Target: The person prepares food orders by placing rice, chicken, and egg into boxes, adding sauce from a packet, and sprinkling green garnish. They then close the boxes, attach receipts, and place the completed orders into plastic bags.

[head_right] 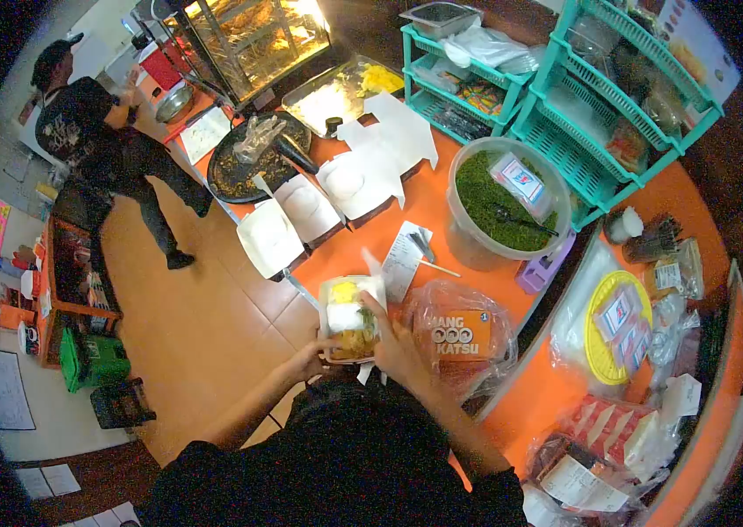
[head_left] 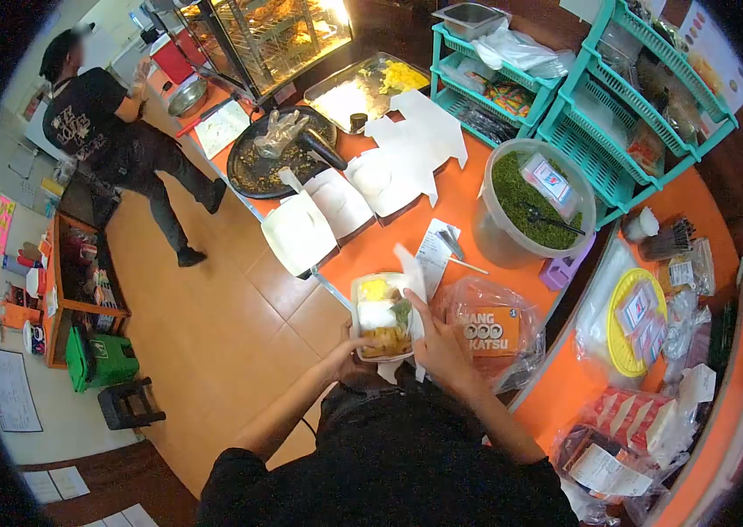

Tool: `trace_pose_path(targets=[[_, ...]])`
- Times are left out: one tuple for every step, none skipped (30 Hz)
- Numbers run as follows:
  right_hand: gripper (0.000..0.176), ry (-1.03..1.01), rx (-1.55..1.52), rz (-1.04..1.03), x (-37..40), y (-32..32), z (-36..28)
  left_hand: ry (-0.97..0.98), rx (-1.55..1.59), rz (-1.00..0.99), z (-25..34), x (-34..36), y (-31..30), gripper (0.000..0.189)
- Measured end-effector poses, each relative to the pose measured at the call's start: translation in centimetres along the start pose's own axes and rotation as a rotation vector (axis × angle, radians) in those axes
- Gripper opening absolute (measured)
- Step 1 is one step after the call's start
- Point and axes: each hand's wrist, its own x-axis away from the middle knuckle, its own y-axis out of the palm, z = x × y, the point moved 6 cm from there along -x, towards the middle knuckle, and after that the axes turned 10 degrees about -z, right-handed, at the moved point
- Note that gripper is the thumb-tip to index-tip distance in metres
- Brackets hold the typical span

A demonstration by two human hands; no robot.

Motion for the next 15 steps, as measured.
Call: trace_pose_path(targets=[[0.074, 0.002, -0.001, -0.001, 0.0, 0.8, -0.1, -0.002, 0.000, -0.001, 0.7, 0.1, -0.6, 0.067], [0.071, -0.025, -0.221, -0.043, 0.0, 2.2, 0.1, 0.055, 0.021, 0.004, 1.7, 0.3, -1.4, 0.067], [0.068, -0.054, -0.441, -0.087, -0.2, 3.2, -0.2, 0.114, 0.044, 0.010, 2.4, 0.5, -2.1, 0.068], [0.062, -0.097, -0.430, -0.098, -0.6, 3.7, -0.8, 0.115, 0.047, 0.015, 2.6, 0.6, -2.7, 0.068], [0.062, -0.101, -0.431, -0.101, -0.8, 3.8, -1.0, 0.251, 0.054, 0.112, 3.7, 0.9, -3.7, 0.070], [0.062, -0.123, -0.507, -0.166, -1.2, 3.7, -1.6, 0.388, 0.061, 0.209, 4.7, 1.7, -4.2, 0.072], [0.062, -0.144, -0.582, -0.232, -1.7, 3.5, -2.1, 0.392, 0.063, 0.214, 4.7, 2.4, -3.9, 0.072], [0.063, -0.124, -0.531, -0.215, -2.5, 3.3, -0.8, 0.547, -0.089, 0.242, 5.4, 3.8, -3.5, 0.072], [0.059, -0.076, -0.398, -0.053, -3.9, 3.2, 1.7, 0.697, -0.245, 0.269, 6.1, 5.1, -2.9, 0.072], [0.055, -0.019, -0.263, 0.059, -4.8, 2.2, 3.1, 0.941, -0.427, 0.284, 6.6, 5.7, -2.0, 0.064], [0.051, 0.052, -0.133, 0.166, -5.6, 1.2, 4.5, 0.938, -0.428, 0.288, 6.4, 5.9, -2.0, 0.064], [0.047, 0.130, -0.001, 0.226, -6.3, 0.1, 5.1, 0.882, -0.699, 0.419, 6.6, 6.3, -1.8, 0.056], [0.047, 0.130, -0.001, 0.228, -7.1, 0.2, 5.5, 0.814, -0.967, 0.547, 6.6, 6.4, -1.7, 0.048], [0.048, 0.157, -0.013, 0.245, -8.1, 0.7, 6.6, 0.752, -0.653, 0.639, 4.8, 4.2, -5.4, 0.030], [0.049, 0.183, -0.025, 0.265, -9.0, 1.7, 8.0, 0.756, -0.657, 0.635, 5.1, 3.6, -5.6, 0.030]])
